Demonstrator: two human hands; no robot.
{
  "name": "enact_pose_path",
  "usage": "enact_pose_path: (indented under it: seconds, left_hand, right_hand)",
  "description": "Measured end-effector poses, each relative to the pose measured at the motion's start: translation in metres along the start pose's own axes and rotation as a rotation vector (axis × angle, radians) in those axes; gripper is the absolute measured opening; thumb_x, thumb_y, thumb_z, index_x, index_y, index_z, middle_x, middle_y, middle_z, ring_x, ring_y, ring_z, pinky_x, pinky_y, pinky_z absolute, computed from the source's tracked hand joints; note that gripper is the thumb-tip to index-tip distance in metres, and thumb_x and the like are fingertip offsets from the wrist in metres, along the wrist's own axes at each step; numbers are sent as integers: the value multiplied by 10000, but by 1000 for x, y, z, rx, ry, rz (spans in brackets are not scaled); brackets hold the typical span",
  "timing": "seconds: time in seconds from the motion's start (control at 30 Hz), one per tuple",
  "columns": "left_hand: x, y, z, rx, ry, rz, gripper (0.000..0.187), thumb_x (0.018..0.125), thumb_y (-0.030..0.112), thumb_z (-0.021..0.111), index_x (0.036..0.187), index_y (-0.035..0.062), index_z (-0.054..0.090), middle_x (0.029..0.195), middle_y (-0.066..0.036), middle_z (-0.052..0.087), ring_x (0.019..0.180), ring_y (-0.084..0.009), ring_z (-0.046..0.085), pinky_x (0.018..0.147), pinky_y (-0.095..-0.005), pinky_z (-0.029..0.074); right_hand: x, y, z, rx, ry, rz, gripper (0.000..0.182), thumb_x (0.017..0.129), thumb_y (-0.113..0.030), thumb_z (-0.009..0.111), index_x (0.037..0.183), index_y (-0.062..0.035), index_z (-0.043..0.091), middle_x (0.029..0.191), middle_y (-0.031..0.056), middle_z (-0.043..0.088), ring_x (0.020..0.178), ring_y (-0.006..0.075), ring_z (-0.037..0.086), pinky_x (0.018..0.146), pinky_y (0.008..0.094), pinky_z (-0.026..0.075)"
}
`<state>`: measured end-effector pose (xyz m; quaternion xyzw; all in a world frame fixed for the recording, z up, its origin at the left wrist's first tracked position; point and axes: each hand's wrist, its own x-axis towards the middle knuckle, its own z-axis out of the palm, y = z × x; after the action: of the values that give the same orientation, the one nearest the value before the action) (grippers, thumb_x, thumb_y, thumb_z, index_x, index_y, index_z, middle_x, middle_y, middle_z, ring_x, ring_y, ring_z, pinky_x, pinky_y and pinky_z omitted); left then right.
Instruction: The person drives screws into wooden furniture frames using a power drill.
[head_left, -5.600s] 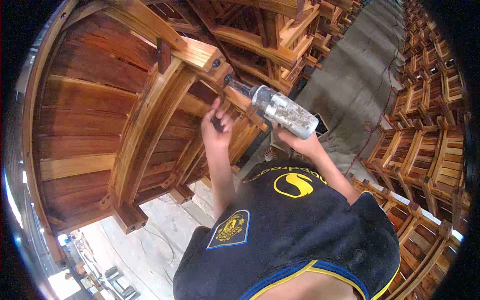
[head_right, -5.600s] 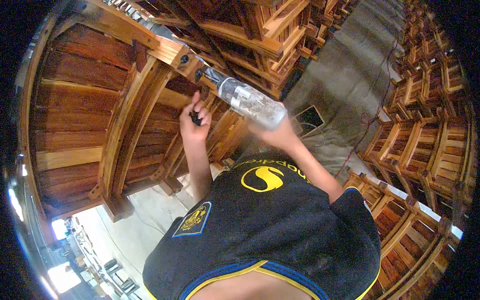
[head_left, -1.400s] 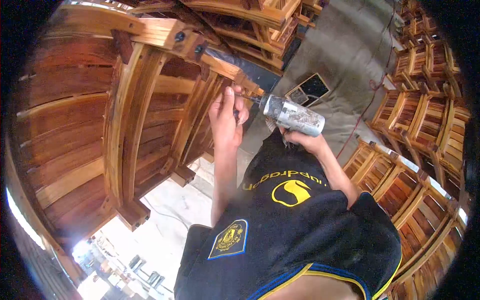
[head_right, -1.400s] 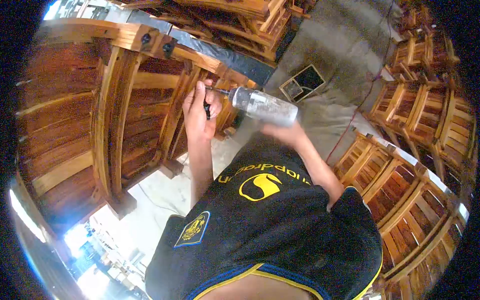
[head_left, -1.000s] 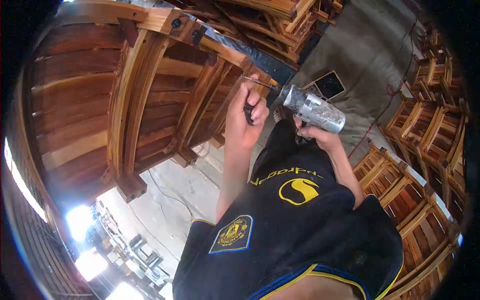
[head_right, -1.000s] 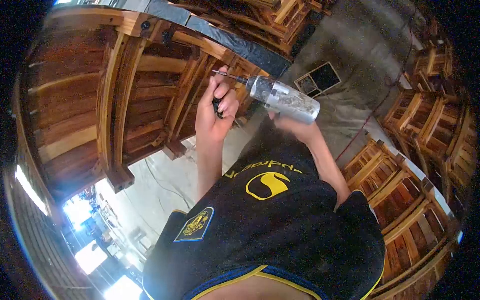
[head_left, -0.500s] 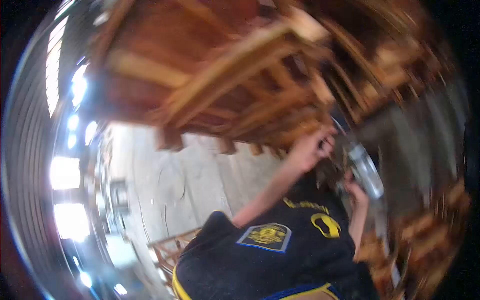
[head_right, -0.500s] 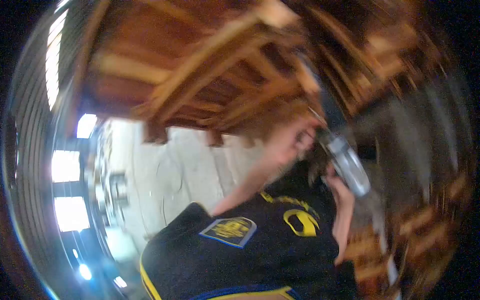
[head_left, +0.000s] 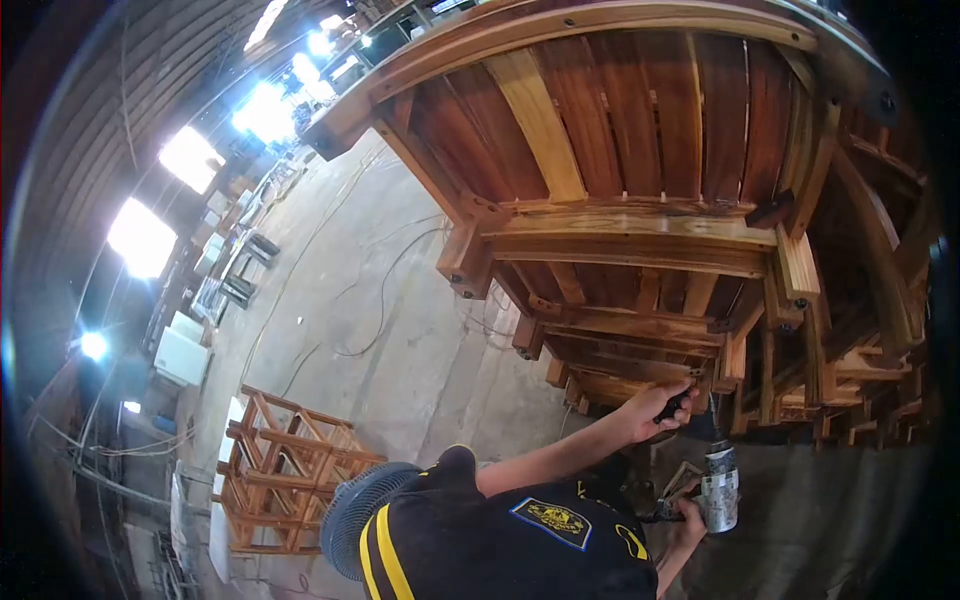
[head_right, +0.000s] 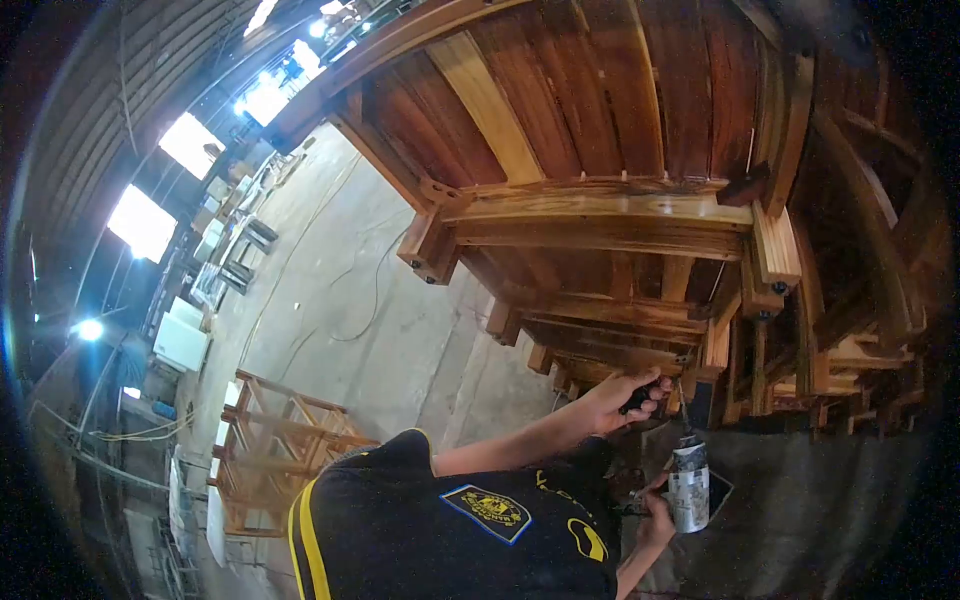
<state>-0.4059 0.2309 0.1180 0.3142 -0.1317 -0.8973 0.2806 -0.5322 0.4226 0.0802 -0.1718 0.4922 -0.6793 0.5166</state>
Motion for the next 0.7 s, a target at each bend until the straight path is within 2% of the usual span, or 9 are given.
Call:
enact_pose_path:
  seconds: [0.17, 0.47, 0.7]
  left_hand:
    - [-3, 30, 16, 44, -114, 51, 293, 935, 326, 586, 931, 35, 549, 701, 9, 495, 579, -89, 459, 422, -202, 307]
    - [-14, 36, 42, 238, -87, 163, 296, 941, 316, 581, 876, 33, 527, 664, -6, 484, 547, -90, 456, 398, -201, 292]
    - [-1, 29, 28, 415, -81, 158, 260, 933, 280, 605, 956, 22, 580, 709, 4, 506, 593, -85, 469, 459, -219, 302]
  right_hand:
    - [16, 17, 4, 10, -85, -19, 299, 666, -33, 594, 961, -31, 548, 806, 33, 541, 611, 113, 489, 560, 240, 385]
    - [11, 0, 17, 55, -57, -7, 319, 659, -25, 601, 975, -32, 562, 805, 28, 553, 627, 117, 500, 563, 244, 387]
    - [8, -6, 23, 28, -38, -2, 329, 652, -16, 606, 980, -19, 571, 815, 27, 567, 635, 117, 504, 561, 245, 388]
